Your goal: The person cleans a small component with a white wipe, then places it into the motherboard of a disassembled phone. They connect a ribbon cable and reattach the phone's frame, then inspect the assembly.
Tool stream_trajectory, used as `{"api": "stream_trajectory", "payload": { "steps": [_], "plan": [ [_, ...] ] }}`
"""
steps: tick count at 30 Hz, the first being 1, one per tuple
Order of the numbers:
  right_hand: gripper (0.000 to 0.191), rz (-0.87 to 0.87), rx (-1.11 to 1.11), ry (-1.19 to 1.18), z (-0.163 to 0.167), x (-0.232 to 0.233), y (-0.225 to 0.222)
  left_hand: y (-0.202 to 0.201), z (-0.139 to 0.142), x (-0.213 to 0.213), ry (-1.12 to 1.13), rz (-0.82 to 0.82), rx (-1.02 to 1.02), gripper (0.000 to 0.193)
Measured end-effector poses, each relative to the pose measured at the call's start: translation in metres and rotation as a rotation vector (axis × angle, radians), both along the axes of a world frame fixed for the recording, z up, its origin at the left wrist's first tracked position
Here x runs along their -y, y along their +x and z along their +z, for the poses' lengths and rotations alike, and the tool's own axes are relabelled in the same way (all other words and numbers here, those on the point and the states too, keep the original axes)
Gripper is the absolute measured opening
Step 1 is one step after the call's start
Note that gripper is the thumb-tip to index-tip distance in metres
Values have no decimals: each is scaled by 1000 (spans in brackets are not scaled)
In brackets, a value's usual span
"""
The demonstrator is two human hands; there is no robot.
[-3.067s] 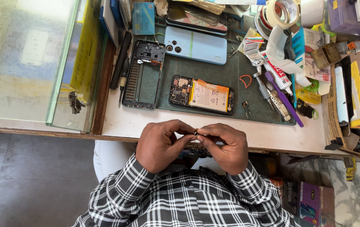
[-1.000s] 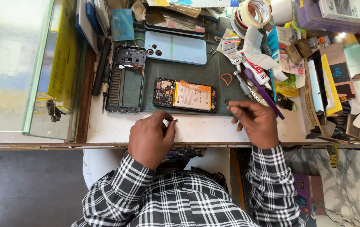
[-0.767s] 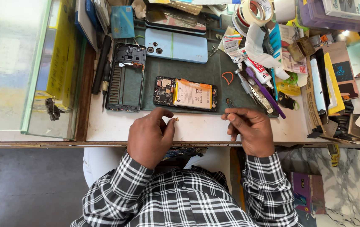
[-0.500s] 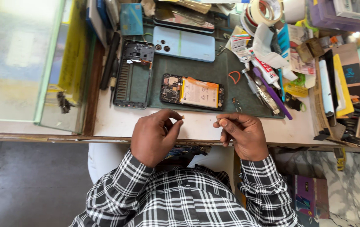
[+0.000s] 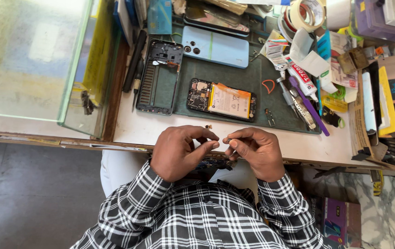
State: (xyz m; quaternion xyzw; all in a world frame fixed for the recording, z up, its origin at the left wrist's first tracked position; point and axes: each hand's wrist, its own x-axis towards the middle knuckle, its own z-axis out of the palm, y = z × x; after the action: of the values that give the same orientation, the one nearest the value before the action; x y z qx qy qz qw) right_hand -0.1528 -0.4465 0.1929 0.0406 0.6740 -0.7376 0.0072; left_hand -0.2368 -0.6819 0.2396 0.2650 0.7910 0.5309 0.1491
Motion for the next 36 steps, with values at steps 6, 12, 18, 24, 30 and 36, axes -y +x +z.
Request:
{"api": "stream_trajectory", "payload": {
  "steps": [6,12,18,24,30,36],
  "plan": [
    [15,22,4,24,-2,1,-9,-6,-2,-3,21,13,-32,15],
    [16,42,-30,66,-5,2,-14,-12,-6,-5,32,8,-45,14],
    [16,61,-51,64,-6,4,-20,-15,-7,-4,37,15,5,14],
    [18,50,1,73,-2,7,-22,-18,-11,-4,53,24,-9,15],
    [20,43,1,83,-2,10,-24,-20,-13,-4,24,28,-41,16],
    [19,38,7,117,-2,13,-27,-21,-15,-2,21,22,-49,15]
  ]
}}
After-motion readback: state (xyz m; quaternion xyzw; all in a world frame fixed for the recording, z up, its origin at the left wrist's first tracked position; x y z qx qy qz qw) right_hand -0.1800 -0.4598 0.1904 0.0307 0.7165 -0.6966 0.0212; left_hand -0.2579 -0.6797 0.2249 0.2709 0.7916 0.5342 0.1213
